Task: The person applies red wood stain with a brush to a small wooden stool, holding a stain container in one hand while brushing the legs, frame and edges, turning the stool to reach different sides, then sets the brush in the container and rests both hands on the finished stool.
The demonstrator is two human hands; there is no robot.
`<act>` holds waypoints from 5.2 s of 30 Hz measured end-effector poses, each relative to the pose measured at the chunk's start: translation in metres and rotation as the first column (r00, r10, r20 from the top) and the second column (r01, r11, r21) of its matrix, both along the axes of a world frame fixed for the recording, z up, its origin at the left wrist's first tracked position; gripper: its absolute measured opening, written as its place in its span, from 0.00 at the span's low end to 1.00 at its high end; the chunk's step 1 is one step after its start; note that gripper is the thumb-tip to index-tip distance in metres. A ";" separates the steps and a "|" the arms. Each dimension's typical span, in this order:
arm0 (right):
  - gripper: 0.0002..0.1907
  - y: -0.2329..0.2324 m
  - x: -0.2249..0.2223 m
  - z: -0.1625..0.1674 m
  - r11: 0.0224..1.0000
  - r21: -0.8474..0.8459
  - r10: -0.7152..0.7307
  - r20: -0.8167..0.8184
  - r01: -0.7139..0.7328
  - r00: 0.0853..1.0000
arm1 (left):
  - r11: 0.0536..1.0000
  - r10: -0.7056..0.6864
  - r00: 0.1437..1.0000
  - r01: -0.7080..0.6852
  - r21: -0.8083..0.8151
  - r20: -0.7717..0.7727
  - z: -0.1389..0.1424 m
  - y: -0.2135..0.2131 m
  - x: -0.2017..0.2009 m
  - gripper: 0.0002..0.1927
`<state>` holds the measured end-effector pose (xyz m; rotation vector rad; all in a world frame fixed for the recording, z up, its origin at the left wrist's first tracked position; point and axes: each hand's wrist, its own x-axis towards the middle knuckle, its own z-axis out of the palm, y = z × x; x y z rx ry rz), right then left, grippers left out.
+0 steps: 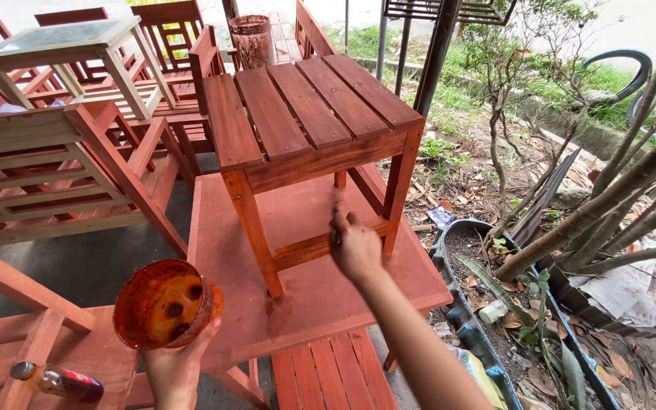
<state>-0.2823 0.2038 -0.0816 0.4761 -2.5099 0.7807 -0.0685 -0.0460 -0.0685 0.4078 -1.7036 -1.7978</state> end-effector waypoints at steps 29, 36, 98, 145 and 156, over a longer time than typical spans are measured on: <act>0.07 -0.041 0.049 -0.033 0.702 0.510 0.590 -0.026 -0.497 0.807 | 0.999 -0.004 0.996 0.000 -0.047 -0.087 -0.010 -0.001 -0.010 0.41; 0.09 0.003 0.050 -0.005 0.595 0.491 0.727 0.010 -0.637 0.687 | 0.999 -0.040 0.986 0.041 0.003 -0.161 -0.015 0.003 -0.013 0.42; 0.08 -0.149 0.152 0.122 -0.186 -0.959 0.045 -0.224 -0.212 0.974 | 0.847 -0.127 0.986 0.053 -0.529 -0.106 -0.051 -0.161 -0.037 0.53; 0.48 -0.257 0.057 0.001 0.846 -0.488 -0.062 0.308 0.214 0.949 | 0.910 -0.396 0.895 0.353 0.218 0.204 -0.009 -0.150 -0.181 0.38; 0.46 -0.202 0.096 0.011 0.776 -0.603 0.019 0.316 0.185 0.949 | 0.515 -0.680 0.714 0.627 0.585 -0.166 0.048 -0.087 -0.225 0.36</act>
